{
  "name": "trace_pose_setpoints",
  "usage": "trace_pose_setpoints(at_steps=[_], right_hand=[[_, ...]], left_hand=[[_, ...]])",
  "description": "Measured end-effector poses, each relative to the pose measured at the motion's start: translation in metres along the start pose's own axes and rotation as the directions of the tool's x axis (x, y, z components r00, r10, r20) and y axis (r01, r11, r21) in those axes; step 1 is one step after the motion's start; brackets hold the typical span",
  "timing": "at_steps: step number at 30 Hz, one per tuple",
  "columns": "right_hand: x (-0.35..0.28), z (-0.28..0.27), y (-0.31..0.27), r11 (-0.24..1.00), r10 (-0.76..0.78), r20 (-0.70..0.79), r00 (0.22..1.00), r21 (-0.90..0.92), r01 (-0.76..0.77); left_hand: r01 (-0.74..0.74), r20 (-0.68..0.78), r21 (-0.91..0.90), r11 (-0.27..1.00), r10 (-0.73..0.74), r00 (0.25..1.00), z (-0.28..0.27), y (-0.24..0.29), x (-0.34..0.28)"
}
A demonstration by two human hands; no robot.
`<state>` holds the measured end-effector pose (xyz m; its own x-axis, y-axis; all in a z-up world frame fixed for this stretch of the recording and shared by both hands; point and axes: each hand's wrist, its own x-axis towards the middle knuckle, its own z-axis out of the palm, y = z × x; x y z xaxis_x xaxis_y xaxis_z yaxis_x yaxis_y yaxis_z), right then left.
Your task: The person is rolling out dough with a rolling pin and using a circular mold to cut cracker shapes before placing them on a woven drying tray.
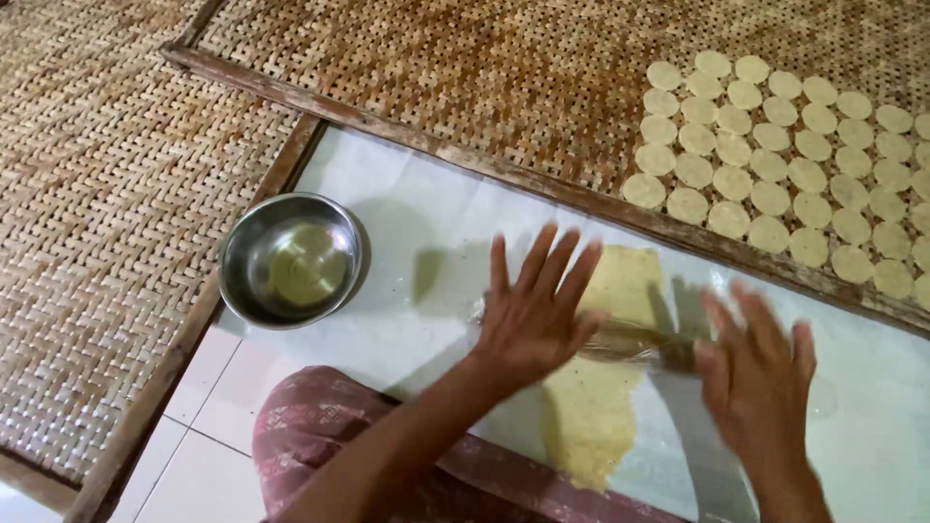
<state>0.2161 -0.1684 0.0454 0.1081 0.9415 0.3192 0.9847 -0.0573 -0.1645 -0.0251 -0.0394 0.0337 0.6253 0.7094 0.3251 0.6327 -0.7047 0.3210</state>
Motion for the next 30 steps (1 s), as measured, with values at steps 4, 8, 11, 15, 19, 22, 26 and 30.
trace_pose_setpoints(at_steps=[4,8,11,15,19,22,26,30], right_hand=[[0.047,0.029,0.017,0.999,0.027,-0.005,1.0,0.028,-0.027],[0.033,0.055,0.017,0.994,0.112,0.13,0.985,-0.011,-0.111],[0.008,0.047,0.01,0.991,0.133,0.19,0.973,-0.038,-0.128],[-0.024,0.04,-0.002,0.981,0.183,0.274,0.944,-0.121,-0.155],[-0.044,0.027,-0.024,0.976,0.178,0.185,0.966,-0.156,-0.15],[-0.06,0.022,-0.032,0.976,0.141,0.14,0.98,-0.184,-0.114],[-0.075,0.012,-0.044,0.985,0.128,0.125,0.984,-0.127,-0.112],[-0.081,0.003,-0.056,0.988,0.116,0.074,0.991,-0.107,-0.108]], left_hand=[[0.04,-0.036,0.347,0.937,-0.03,0.999,0.039,-0.019,0.047],[0.075,-0.012,0.204,0.976,-0.074,0.997,0.043,-0.021,0.022],[0.021,0.092,0.082,0.996,-0.028,0.995,0.025,-0.009,-0.002],[0.032,0.162,0.068,0.997,-0.043,0.986,0.018,0.002,-0.029],[0.021,0.129,0.124,0.992,-0.037,0.991,0.014,0.014,-0.058],[0.016,0.122,0.175,0.984,-0.038,0.992,0.015,0.02,-0.078],[0.033,0.117,0.096,0.995,-0.044,0.992,0.007,0.029,-0.093],[0.021,0.115,0.058,0.998,-0.028,0.993,-0.004,0.033,-0.101]])
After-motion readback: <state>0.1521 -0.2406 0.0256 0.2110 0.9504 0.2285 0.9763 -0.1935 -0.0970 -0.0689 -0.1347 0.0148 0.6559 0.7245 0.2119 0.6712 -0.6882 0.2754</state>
